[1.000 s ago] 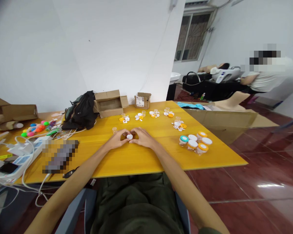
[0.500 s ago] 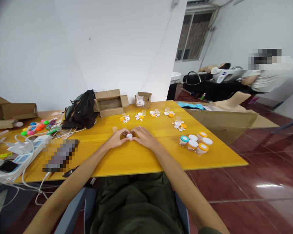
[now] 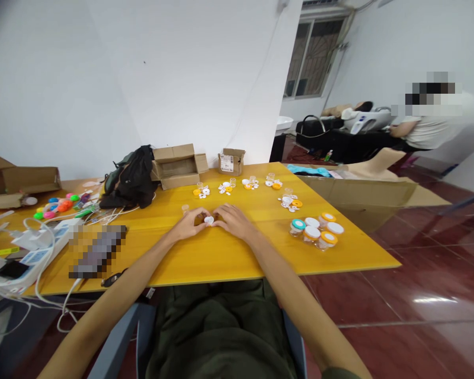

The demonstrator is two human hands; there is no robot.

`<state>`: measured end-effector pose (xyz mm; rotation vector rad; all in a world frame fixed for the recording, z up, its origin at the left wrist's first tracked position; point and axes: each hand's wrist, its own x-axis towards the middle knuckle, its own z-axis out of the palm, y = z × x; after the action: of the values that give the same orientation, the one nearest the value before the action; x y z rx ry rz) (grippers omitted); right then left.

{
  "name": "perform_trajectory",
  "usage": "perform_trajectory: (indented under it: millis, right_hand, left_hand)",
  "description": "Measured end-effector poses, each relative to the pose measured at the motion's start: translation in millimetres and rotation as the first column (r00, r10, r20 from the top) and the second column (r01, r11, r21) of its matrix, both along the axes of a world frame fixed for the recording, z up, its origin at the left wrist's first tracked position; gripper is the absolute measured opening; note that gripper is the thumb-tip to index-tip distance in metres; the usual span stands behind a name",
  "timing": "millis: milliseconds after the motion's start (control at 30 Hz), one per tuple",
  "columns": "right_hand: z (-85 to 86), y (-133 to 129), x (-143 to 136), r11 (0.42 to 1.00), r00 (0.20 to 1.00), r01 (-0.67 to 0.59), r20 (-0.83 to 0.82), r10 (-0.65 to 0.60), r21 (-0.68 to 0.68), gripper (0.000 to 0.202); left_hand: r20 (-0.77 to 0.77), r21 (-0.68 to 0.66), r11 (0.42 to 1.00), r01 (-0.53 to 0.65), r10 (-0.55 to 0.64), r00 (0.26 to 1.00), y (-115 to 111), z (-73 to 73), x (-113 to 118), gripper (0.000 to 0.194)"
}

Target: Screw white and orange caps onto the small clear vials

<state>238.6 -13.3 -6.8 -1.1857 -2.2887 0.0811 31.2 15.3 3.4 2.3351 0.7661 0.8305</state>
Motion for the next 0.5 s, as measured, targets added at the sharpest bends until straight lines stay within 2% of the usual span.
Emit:
perform_trajectory:
  millis: [500]
  right_hand:
    - [-2.4,2.3,5.3,0.992,0.994,0.035,0.094,-0.046,0.123,0.035]
  left_hand:
    - [-0.021,0.024,1.0,-0.018,0.019,1.0,0.3,0.6,-0.8,0.012]
